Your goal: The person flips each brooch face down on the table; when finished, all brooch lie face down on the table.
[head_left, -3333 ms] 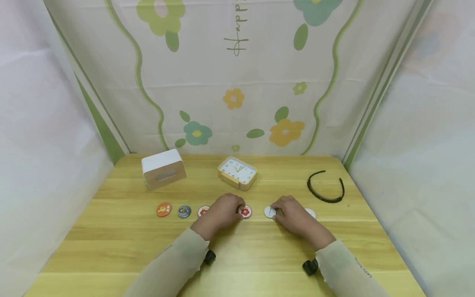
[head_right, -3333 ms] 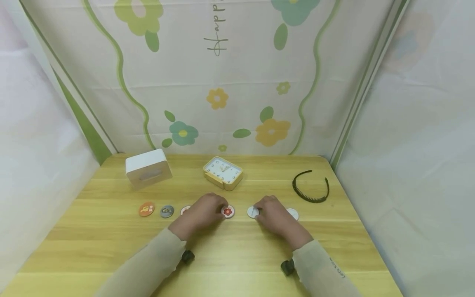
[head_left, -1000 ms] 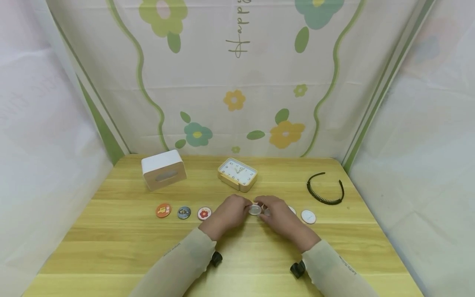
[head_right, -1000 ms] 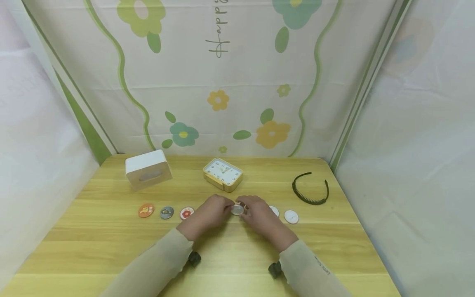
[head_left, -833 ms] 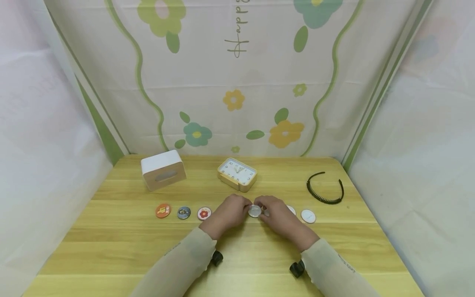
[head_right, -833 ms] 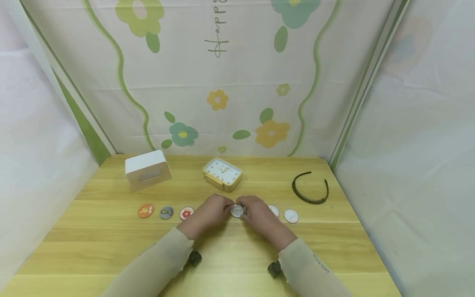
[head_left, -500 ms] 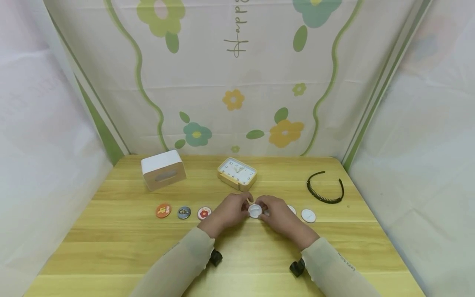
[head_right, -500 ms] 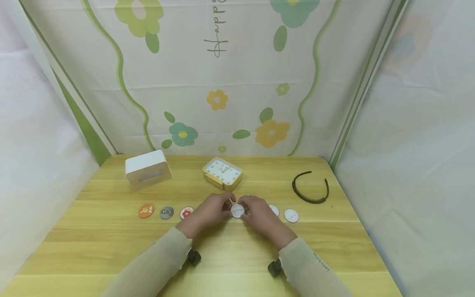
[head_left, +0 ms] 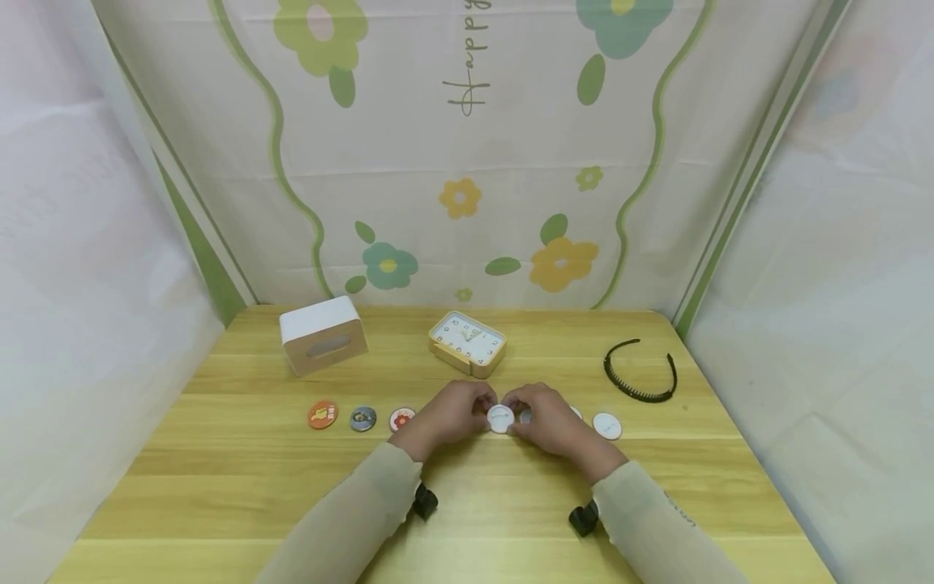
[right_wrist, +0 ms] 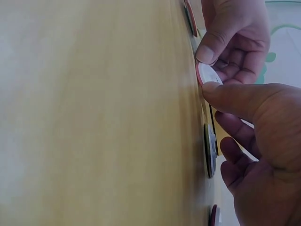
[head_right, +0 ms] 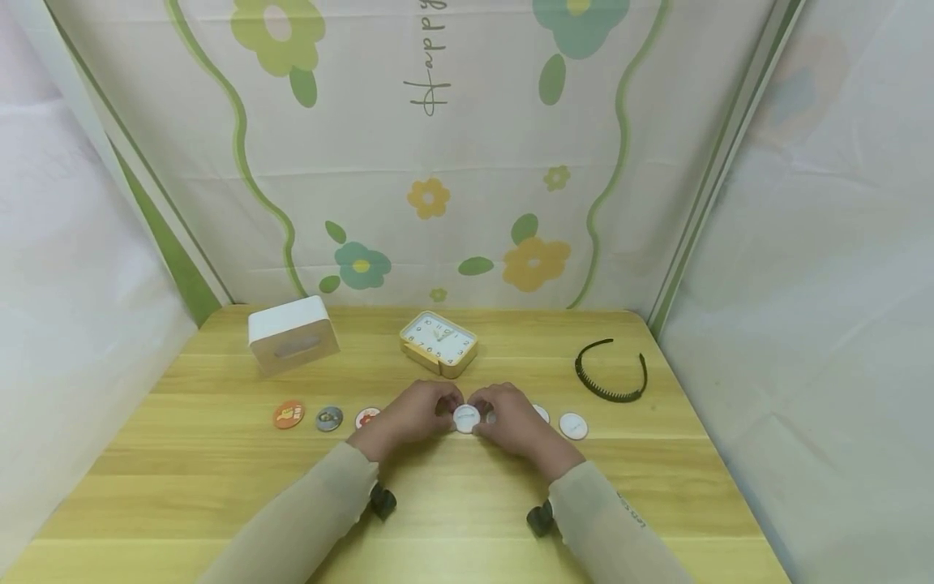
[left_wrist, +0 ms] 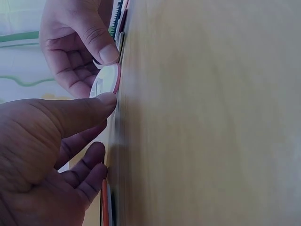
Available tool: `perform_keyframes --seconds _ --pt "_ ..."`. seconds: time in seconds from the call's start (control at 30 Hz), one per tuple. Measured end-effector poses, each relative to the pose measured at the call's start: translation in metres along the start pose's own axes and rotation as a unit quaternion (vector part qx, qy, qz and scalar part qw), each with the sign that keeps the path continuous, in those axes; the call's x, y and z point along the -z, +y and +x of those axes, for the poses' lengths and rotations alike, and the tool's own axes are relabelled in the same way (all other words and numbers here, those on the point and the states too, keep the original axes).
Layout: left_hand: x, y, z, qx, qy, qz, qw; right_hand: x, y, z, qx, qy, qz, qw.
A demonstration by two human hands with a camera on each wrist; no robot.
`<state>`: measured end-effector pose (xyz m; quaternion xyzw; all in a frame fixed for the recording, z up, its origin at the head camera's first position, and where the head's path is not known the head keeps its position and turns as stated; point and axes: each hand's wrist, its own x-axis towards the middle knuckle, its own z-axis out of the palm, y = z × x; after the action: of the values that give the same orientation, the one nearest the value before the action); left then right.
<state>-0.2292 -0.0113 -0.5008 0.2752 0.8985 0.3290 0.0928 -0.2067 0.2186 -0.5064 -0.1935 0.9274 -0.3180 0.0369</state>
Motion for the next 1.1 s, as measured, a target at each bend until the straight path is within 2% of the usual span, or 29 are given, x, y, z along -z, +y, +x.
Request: perform_keyframes --seconds 0.2,0.83,1.0,1.1 --pt "-0.0012 -0.0036 0.0014 0.007 -0.006 0.016 0.9998 0.0004 0.0012 0.0017 0.004 -0.009 -0.003 0.9999" --pt "0.0005 0.0005 0.0012 -0.006 -0.016 0.069 0.9974 -0.0009 0.0057 -0.0010 0.021 -0.017 -0.025 0.9993" --pt "0.0005 -0.0006 0.0010 -0.015 -0.015 0.075 0.9969 -0.0015 0.0048 -0.0013 0.022 -0.015 -0.032 0.9991" --pt "0.0027 -0.0039 -0.0009 -0.012 -0.015 0.064 0.9978 -0.0012 0.0038 -0.0014 0.025 -0.016 -0.036 0.9989"
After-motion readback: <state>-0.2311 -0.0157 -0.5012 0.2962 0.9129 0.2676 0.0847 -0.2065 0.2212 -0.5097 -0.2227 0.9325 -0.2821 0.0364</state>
